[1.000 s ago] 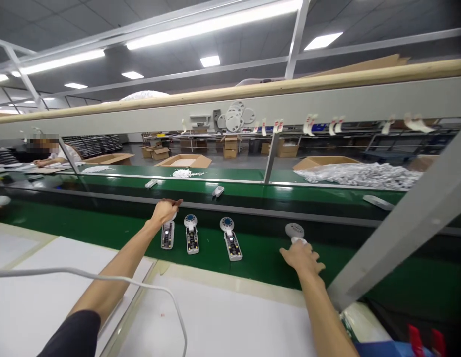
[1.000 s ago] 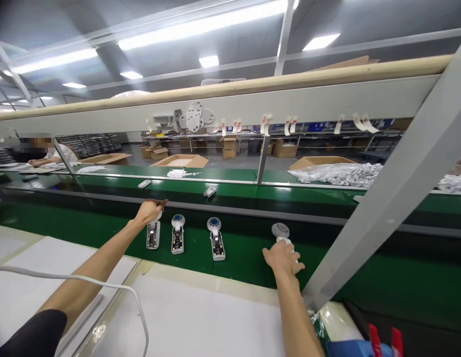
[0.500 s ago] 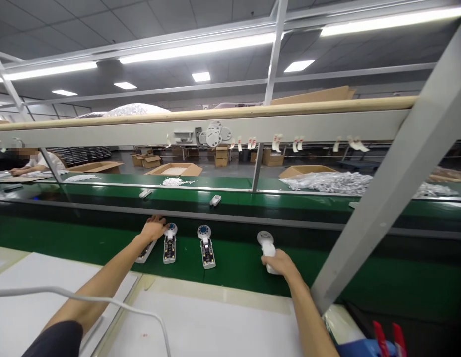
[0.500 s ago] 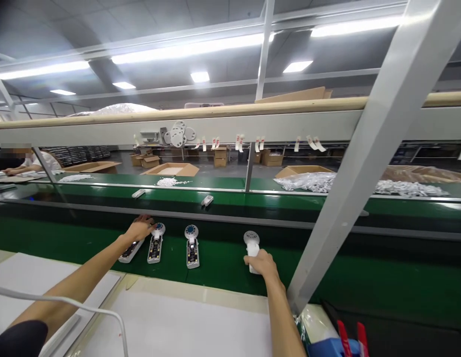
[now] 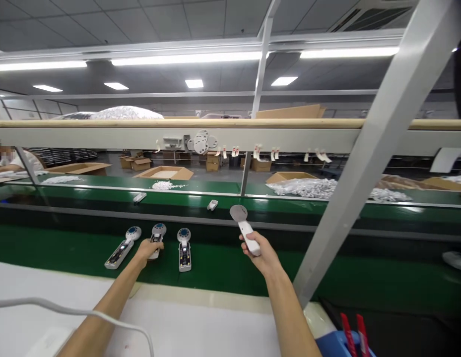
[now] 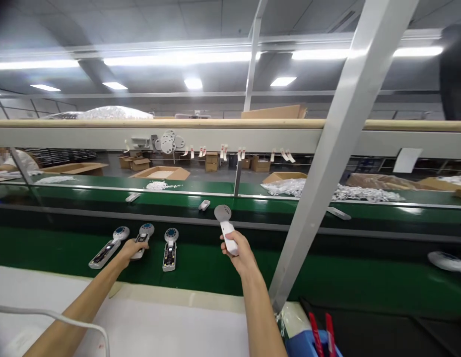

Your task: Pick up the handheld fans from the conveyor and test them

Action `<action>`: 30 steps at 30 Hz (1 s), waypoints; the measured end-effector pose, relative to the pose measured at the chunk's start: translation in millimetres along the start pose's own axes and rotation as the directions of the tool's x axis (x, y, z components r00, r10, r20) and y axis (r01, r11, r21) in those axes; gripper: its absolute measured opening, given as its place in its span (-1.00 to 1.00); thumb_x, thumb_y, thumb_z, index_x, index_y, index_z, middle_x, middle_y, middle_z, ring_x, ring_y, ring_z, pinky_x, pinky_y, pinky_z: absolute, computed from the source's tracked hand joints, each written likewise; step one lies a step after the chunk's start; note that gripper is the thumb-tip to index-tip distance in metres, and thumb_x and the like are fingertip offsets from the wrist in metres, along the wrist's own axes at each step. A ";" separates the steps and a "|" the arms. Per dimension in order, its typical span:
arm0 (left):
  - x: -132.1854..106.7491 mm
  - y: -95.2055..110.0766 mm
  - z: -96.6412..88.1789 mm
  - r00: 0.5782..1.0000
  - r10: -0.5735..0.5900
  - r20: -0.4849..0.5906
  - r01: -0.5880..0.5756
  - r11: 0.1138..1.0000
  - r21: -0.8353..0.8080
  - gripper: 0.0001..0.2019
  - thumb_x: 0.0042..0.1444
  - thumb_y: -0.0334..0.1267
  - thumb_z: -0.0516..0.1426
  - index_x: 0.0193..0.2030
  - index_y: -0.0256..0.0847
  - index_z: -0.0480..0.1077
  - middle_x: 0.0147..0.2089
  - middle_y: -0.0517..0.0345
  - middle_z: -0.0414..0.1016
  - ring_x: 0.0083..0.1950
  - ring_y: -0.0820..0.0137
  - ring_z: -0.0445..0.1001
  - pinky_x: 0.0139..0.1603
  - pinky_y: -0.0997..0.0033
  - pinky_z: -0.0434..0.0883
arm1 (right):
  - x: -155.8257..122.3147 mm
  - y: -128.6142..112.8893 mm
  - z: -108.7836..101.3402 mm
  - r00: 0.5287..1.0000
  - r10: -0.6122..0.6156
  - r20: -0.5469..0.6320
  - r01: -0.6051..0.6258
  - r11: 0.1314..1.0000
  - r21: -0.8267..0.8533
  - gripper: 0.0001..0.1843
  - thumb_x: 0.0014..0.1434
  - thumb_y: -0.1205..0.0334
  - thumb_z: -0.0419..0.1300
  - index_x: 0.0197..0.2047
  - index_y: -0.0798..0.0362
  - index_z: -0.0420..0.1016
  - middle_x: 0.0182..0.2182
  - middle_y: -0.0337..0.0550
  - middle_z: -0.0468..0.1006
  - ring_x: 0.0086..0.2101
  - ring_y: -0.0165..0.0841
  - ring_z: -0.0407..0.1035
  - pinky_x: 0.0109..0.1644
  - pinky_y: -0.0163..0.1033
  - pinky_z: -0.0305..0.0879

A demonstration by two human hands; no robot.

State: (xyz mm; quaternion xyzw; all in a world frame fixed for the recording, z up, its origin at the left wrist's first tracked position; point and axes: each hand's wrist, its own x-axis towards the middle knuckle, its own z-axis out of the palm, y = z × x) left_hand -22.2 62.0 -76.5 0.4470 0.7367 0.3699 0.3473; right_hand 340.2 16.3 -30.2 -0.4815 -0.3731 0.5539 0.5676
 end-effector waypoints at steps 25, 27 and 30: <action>-155.2 110.7 -0.3 0.801 0.528 0.283 -0.101 0.584 -0.805 -0.53 0.13 -0.22 0.17 0.19 -0.12 0.21 -0.06 -0.03 0.56 -0.45 0.30 0.54 -0.45 0.28 0.48 | -70.7 -43.5 70.5 0.971 0.137 0.195 -0.197 0.923 0.332 -0.65 0.27 0.24 0.05 0.03 0.19 0.50 -0.12 0.08 0.62 -0.23 -0.16 0.59 -0.19 -0.12 0.57; -155.4 111.2 -0.7 0.803 0.515 0.301 -0.090 0.604 -0.792 -0.46 0.12 -0.21 0.18 0.24 -0.07 0.18 -0.02 -0.04 0.55 -0.44 0.30 0.55 -0.45 0.29 0.48 | -73.3 -41.3 71.0 0.966 0.073 0.248 -0.145 0.947 0.286 -0.57 0.16 0.28 0.13 0.10 0.13 0.45 -0.08 0.05 0.60 -0.20 -0.13 0.58 -0.21 -0.12 0.57; -155.9 112.3 0.4 0.803 0.481 0.352 -0.039 0.632 -0.774 -0.36 0.07 -0.23 0.22 0.30 -0.05 0.14 0.01 -0.06 0.53 -0.44 0.32 0.55 -0.48 0.34 0.47 | -76.1 -37.5 70.5 0.955 0.020 0.297 -0.078 0.980 0.185 -0.38 0.01 0.36 0.20 0.19 0.06 0.38 -0.02 0.02 0.57 -0.21 -0.14 0.58 -0.29 -0.17 0.54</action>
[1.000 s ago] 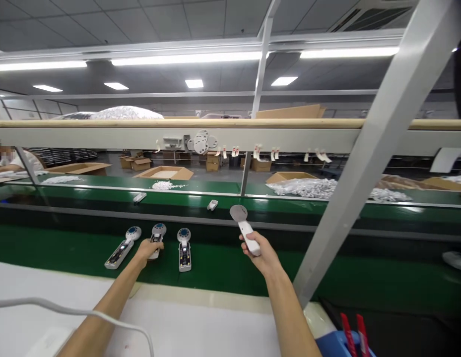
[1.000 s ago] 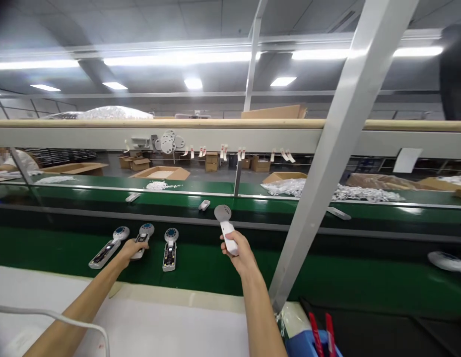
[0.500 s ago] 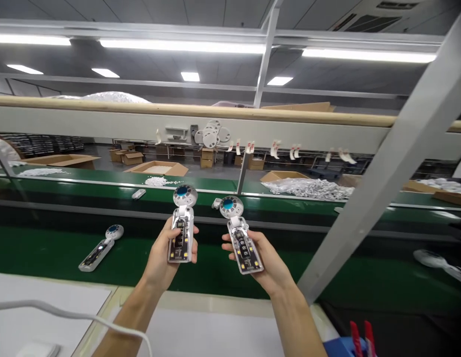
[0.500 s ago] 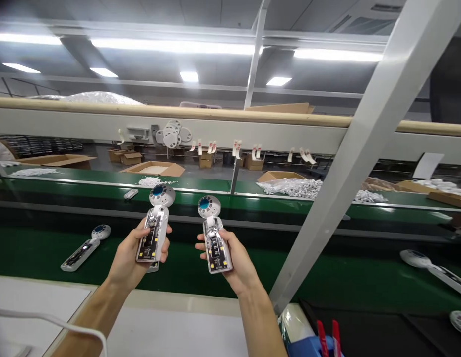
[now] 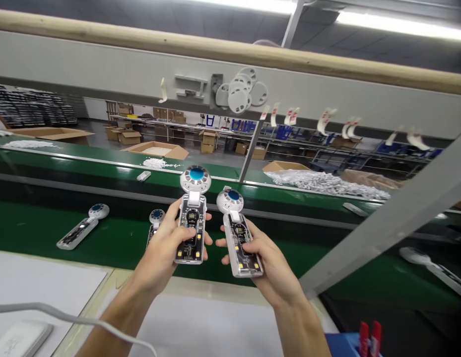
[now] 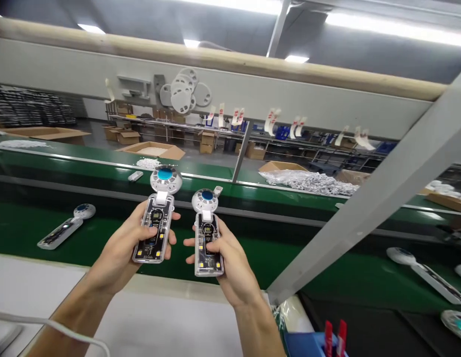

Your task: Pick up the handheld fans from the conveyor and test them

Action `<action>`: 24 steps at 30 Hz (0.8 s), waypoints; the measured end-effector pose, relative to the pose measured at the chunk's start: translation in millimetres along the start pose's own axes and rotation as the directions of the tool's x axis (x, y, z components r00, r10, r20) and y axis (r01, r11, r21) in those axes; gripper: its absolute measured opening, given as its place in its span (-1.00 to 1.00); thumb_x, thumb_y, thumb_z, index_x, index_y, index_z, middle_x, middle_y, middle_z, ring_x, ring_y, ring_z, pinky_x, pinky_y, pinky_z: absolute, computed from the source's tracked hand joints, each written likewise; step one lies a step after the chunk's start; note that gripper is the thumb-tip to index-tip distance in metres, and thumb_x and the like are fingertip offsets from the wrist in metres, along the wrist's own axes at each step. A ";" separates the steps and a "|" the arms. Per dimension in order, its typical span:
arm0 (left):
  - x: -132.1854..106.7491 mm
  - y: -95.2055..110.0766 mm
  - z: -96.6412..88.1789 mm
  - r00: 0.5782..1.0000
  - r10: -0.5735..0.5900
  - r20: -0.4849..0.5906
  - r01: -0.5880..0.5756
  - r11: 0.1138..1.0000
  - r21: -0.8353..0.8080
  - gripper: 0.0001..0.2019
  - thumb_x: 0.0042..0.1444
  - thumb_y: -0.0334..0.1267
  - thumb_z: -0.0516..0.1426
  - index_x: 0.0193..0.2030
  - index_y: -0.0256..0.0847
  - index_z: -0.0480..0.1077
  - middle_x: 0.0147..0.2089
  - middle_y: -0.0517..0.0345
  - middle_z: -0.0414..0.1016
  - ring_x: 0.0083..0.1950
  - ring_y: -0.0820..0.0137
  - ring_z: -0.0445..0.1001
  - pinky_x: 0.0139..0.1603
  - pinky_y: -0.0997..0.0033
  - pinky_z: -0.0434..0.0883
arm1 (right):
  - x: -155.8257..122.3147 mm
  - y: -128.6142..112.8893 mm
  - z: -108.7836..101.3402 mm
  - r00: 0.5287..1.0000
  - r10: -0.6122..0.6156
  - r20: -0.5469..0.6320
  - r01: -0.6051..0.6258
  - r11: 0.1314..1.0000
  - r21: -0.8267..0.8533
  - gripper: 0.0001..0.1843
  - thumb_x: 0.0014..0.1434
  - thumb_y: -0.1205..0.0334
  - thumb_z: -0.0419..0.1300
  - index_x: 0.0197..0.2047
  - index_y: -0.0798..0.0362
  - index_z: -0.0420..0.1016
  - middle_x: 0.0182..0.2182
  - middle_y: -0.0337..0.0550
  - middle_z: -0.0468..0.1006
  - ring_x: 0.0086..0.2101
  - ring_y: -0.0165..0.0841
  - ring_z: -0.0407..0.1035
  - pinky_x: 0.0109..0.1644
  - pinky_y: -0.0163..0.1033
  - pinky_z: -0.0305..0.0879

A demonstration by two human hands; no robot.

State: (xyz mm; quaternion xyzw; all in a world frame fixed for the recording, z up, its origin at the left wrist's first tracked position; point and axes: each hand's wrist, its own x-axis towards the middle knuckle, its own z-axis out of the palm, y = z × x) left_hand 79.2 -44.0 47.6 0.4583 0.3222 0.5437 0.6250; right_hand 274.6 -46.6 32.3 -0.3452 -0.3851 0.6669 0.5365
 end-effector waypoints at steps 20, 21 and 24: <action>5.3 -17.9 0.8 0.977 0.167 0.133 -0.167 0.986 -0.009 -0.38 0.17 -0.28 0.21 0.31 0.00 0.04 0.21 -0.11 0.40 -0.29 0.34 0.58 -0.38 0.35 0.53 | -0.2 9.4 0.9 0.927 -0.371 0.054 0.374 0.904 -0.209 -0.18 0.15 0.39 0.20 0.40 -0.22 0.04 0.14 -0.11 0.42 -0.06 -0.24 0.48 -0.15 -0.14 0.54; 5.5 -17.8 0.6 0.977 0.165 0.138 -0.165 0.986 -0.010 -0.37 0.17 -0.27 0.21 0.31 -0.01 0.04 0.17 -0.10 0.43 -0.29 0.33 0.58 -0.37 0.34 0.54 | 0.3 9.8 0.6 0.927 -0.372 0.055 0.375 0.903 -0.210 -0.18 0.14 0.39 0.20 0.40 -0.22 0.04 0.13 -0.12 0.42 -0.08 -0.26 0.48 -0.15 -0.15 0.54; 5.9 -18.6 0.6 0.975 0.162 0.154 -0.161 0.987 -0.022 -0.38 0.17 -0.28 0.21 0.31 -0.03 0.04 0.10 -0.08 0.47 -0.29 0.32 0.58 -0.34 0.31 0.55 | 1.2 10.8 -0.2 0.925 -0.377 0.054 0.379 0.900 -0.217 -0.19 0.13 0.39 0.20 0.39 -0.21 0.06 0.12 -0.13 0.43 -0.12 -0.29 0.47 -0.15 -0.16 0.52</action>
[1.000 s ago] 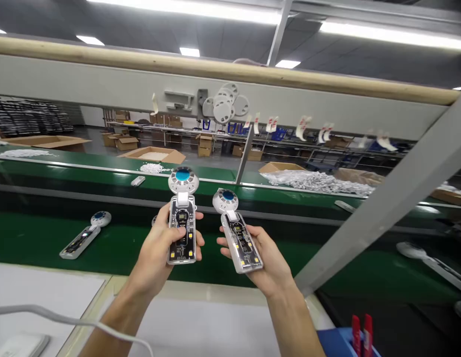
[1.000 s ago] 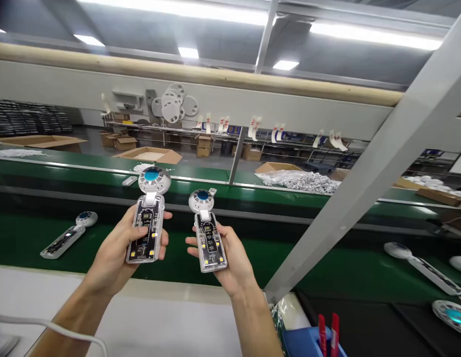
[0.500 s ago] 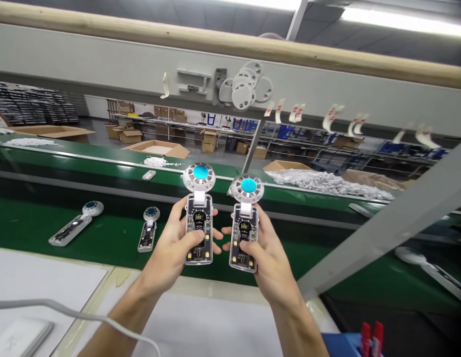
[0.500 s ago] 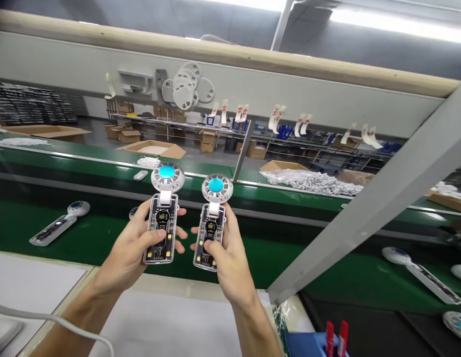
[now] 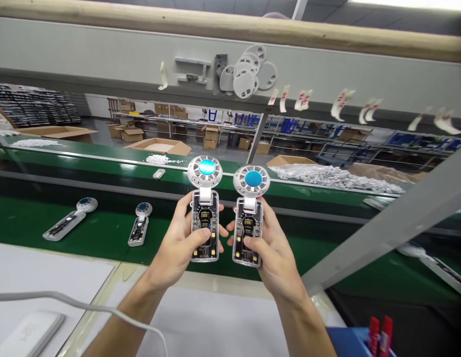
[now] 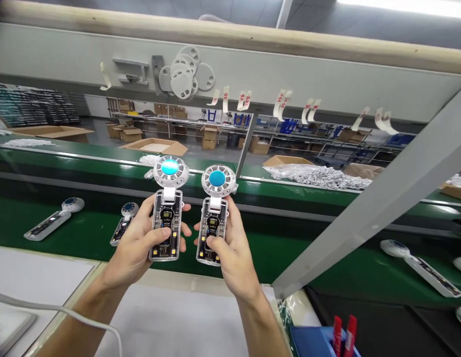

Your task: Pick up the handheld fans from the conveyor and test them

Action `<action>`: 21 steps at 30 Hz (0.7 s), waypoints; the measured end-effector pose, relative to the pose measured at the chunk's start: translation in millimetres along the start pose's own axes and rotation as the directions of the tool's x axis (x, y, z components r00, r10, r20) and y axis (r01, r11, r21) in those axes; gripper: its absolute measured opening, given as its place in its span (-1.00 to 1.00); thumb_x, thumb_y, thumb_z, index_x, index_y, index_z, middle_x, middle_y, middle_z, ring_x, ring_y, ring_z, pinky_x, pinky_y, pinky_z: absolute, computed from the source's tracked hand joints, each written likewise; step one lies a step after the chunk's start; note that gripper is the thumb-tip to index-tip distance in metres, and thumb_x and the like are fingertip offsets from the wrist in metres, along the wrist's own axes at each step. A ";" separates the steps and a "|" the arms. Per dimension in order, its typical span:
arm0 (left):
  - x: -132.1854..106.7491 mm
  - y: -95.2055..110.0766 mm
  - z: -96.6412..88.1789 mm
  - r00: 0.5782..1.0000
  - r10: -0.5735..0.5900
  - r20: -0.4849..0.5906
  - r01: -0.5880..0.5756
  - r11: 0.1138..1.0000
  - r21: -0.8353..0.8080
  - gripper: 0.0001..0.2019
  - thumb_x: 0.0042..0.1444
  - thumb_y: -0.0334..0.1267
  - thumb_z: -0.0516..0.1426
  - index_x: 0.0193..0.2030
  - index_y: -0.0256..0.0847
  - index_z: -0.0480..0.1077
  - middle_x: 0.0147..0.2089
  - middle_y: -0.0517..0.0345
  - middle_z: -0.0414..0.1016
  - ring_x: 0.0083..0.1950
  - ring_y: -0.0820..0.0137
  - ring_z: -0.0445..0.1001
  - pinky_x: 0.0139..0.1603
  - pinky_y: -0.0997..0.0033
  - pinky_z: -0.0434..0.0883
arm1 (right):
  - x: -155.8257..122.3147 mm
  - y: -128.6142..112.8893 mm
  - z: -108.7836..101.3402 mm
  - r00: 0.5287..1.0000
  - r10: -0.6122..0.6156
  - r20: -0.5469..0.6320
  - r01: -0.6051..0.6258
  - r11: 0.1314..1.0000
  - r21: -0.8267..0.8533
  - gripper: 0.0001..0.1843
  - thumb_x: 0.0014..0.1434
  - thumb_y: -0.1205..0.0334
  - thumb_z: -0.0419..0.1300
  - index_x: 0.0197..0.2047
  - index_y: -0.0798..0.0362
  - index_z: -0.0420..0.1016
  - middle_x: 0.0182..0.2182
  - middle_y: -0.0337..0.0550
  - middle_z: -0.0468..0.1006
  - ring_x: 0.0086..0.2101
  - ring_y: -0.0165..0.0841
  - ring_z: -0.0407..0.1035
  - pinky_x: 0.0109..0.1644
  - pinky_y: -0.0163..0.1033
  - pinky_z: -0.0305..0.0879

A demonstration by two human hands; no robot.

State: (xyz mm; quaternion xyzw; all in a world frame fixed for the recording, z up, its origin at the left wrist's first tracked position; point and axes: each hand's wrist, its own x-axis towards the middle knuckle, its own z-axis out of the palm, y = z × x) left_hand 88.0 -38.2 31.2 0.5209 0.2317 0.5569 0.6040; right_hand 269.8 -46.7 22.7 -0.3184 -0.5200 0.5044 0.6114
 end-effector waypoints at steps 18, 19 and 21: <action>1.7 -3.8 -0.6 1.000 0.005 0.015 -0.004 1.000 -0.022 -0.41 0.20 -0.31 0.18 0.30 -0.01 0.04 0.21 -0.10 0.40 -0.31 0.34 0.59 -0.32 0.28 0.55 | -0.1 -1.6 3.6 1.000 0.009 -0.028 -0.009 1.000 0.023 -0.16 0.07 0.39 0.21 0.38 -0.19 0.09 0.00 -0.13 0.51 -0.22 -0.29 0.49 -0.26 -0.18 0.51; 1.8 -3.2 0.3 1.000 0.004 0.005 -0.004 1.000 -0.028 -0.40 0.19 -0.31 0.19 0.30 -0.01 0.05 0.22 -0.10 0.39 -0.30 0.34 0.59 -0.33 0.28 0.55 | -0.2 -2.1 3.0 0.999 0.023 -0.023 -0.022 0.999 0.034 -0.16 0.08 0.38 0.21 0.39 -0.17 0.07 -0.05 -0.13 0.54 -0.26 -0.29 0.50 -0.27 -0.17 0.51; 2.0 -1.1 2.0 1.000 -0.008 -0.025 0.007 0.999 -0.049 -0.39 0.17 -0.28 0.21 0.30 0.00 0.06 0.24 -0.11 0.38 -0.29 0.32 0.59 -0.32 0.27 0.56 | -0.1 -3.1 1.0 0.998 0.058 -0.013 -0.057 0.997 0.053 -0.16 0.09 0.34 0.21 0.40 -0.15 0.05 -0.14 -0.13 0.57 -0.33 -0.29 0.50 -0.28 -0.16 0.49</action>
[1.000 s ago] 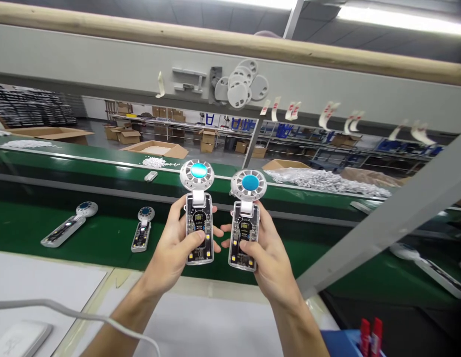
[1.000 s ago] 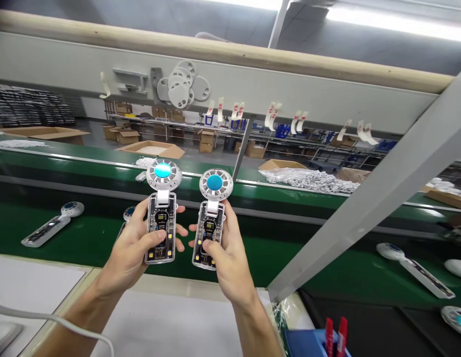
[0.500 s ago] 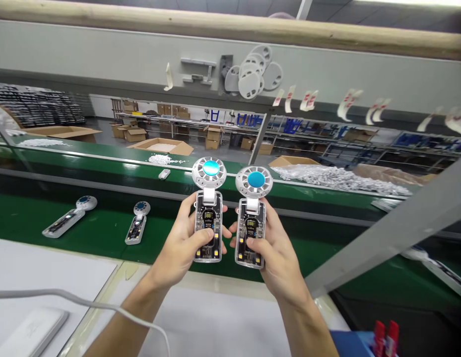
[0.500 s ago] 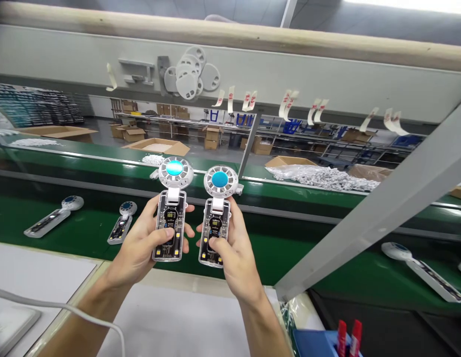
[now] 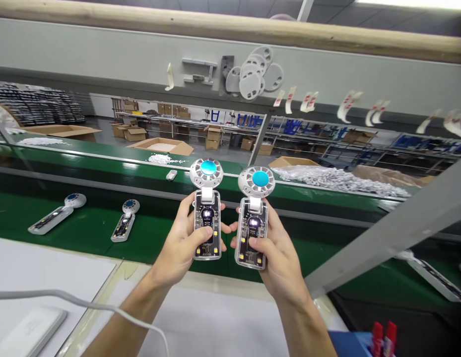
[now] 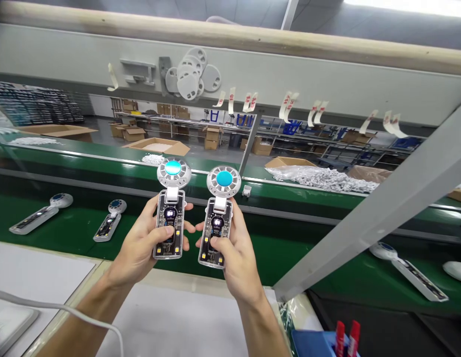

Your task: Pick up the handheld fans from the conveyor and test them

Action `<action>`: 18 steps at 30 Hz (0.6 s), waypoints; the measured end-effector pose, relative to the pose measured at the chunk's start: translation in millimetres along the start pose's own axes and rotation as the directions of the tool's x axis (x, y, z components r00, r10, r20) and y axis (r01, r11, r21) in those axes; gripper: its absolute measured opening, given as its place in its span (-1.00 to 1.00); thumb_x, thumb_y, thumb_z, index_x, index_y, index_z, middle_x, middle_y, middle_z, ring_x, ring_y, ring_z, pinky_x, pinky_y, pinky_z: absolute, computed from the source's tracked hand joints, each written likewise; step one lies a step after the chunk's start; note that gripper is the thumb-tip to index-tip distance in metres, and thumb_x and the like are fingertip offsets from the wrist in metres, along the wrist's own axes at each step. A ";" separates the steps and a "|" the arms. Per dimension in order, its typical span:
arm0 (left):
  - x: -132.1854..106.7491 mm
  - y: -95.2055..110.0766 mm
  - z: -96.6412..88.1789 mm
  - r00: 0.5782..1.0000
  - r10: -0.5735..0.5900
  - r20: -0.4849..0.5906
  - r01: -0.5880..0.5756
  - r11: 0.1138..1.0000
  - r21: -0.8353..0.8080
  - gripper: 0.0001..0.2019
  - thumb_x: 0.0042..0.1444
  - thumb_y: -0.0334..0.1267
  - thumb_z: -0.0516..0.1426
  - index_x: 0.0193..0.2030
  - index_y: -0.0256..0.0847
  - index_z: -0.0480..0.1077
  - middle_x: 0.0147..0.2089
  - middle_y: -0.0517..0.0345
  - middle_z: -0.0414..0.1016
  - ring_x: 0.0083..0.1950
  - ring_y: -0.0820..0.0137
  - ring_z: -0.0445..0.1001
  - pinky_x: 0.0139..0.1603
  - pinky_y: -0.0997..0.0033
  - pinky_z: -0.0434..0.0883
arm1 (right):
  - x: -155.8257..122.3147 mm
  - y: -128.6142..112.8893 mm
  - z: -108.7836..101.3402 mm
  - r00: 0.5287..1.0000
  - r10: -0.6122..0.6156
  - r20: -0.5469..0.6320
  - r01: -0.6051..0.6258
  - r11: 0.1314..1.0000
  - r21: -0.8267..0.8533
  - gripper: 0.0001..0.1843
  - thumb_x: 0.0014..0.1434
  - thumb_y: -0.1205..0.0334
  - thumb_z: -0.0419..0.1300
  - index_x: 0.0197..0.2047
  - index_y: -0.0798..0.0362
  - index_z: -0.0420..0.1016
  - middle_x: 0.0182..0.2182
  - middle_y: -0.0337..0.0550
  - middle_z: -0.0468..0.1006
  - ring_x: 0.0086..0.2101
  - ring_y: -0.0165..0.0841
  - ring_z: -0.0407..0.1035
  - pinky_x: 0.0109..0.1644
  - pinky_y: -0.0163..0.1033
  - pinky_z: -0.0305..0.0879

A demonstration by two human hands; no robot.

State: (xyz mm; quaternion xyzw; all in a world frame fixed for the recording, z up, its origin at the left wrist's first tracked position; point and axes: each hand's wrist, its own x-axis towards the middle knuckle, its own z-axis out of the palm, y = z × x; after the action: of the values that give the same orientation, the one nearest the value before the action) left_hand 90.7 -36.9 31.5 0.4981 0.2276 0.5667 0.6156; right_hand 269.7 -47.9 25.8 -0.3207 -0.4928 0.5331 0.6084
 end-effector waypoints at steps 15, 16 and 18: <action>-0.4 0.2 1.6 0.999 0.010 -0.035 -0.011 1.000 -0.001 -0.37 0.13 -0.35 0.21 0.30 -0.04 0.07 0.24 -0.13 0.37 -0.29 0.34 0.59 -0.33 0.29 0.57 | -1.5 -2.7 -0.8 0.999 -0.011 -0.035 0.010 0.999 -0.031 -0.16 0.11 0.30 0.22 0.41 -0.11 0.01 -0.15 -0.11 0.58 -0.36 -0.30 0.49 -0.33 -0.20 0.45; -0.3 -0.8 2.3 0.999 0.019 -0.046 -0.019 1.000 0.001 -0.39 0.14 -0.35 0.20 0.29 -0.06 0.08 0.24 -0.13 0.38 -0.30 0.34 0.59 -0.35 0.30 0.57 | -1.9 -2.9 0.2 0.999 -0.012 -0.043 0.010 0.999 -0.036 -0.17 0.12 0.30 0.21 0.41 -0.11 0.01 -0.16 -0.12 0.58 -0.35 -0.30 0.49 -0.32 -0.19 0.45; -0.6 -2.9 3.3 0.996 0.057 -0.070 -0.056 0.998 0.008 -0.42 0.15 -0.36 0.19 0.28 -0.06 0.09 0.24 -0.12 0.38 -0.29 0.34 0.59 -0.36 0.32 0.56 | -2.6 -3.6 2.3 0.998 -0.011 -0.068 0.007 0.999 -0.049 -0.17 0.11 0.33 0.21 0.41 -0.12 0.03 -0.15 -0.14 0.57 -0.32 -0.30 0.49 -0.29 -0.19 0.46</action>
State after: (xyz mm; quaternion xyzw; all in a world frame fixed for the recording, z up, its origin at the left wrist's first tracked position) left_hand 94.8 -38.2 30.1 0.4859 0.2365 0.6004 0.5896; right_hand 268.8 -51.5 29.1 -0.3512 -0.4863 0.5069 0.6190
